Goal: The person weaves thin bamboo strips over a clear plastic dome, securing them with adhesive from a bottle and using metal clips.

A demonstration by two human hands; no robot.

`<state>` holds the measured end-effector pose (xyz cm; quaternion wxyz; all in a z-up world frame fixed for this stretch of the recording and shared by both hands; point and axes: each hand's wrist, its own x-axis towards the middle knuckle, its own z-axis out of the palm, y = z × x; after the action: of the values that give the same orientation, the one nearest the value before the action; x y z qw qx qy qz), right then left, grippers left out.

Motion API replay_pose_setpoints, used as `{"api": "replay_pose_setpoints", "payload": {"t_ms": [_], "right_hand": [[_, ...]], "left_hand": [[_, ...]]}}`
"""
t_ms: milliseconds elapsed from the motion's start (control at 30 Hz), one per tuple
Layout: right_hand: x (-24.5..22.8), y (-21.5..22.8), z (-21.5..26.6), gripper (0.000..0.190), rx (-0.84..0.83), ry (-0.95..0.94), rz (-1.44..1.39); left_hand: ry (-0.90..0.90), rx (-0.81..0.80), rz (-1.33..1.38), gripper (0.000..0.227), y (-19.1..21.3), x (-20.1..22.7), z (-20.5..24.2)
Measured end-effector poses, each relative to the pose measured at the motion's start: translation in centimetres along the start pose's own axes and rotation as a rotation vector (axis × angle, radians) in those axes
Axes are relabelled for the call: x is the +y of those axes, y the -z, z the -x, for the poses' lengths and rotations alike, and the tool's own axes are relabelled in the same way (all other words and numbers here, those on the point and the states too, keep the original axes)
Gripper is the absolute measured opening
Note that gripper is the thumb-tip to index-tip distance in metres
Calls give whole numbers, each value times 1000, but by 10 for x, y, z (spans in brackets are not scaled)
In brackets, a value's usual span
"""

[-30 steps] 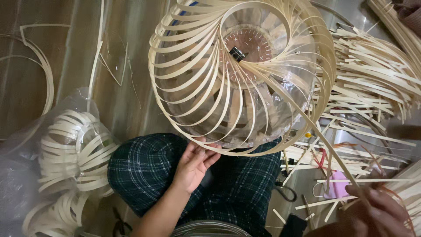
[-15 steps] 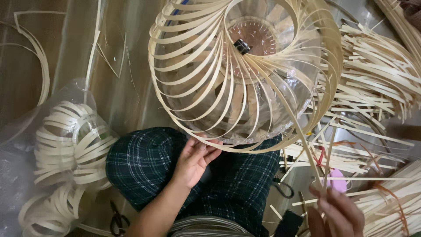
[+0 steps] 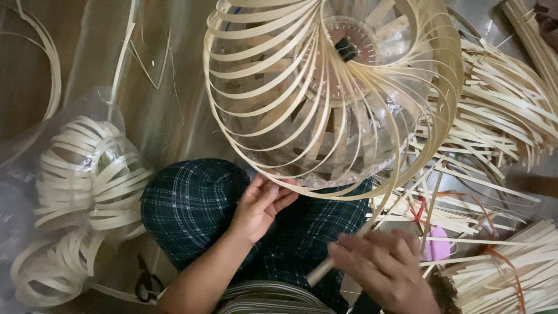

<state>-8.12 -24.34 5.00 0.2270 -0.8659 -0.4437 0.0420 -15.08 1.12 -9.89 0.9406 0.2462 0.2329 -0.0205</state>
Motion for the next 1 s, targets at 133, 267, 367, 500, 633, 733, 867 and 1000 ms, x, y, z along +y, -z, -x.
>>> {"api": "replay_pose_setpoints", "payload": {"t_ms": [133, 267, 367, 500, 633, 733, 867, 1000], "right_hand": [[-1, -18, -47, 32, 267, 97, 91], [2, -31, -55, 25, 307, 28, 187], [3, -36, -59, 20, 300, -23, 246], [1, -33, -63, 18, 323, -52, 303], [6, -26, -62, 17, 395, -65, 234], [11, -22, -59, 17, 416, -39, 230], [13, -20, -59, 18, 413, -24, 242], [13, -21, -64, 17, 415, 2, 246]], "left_hand": [[-37, -64, 20, 26, -7, 1, 0], [-67, -60, 5, 22, -13, 1, -3], [-67, -39, -8, 22, -18, 0, -5], [-86, -38, 5, 21, -25, -2, -6], [-133, -82, 32, 20, -34, 3, -9], [-149, -78, 43, 19, -42, 9, -10], [-159, -75, 50, 20, -51, 14, -10], [-151, -66, 43, 22, -60, 16, -8]]}}
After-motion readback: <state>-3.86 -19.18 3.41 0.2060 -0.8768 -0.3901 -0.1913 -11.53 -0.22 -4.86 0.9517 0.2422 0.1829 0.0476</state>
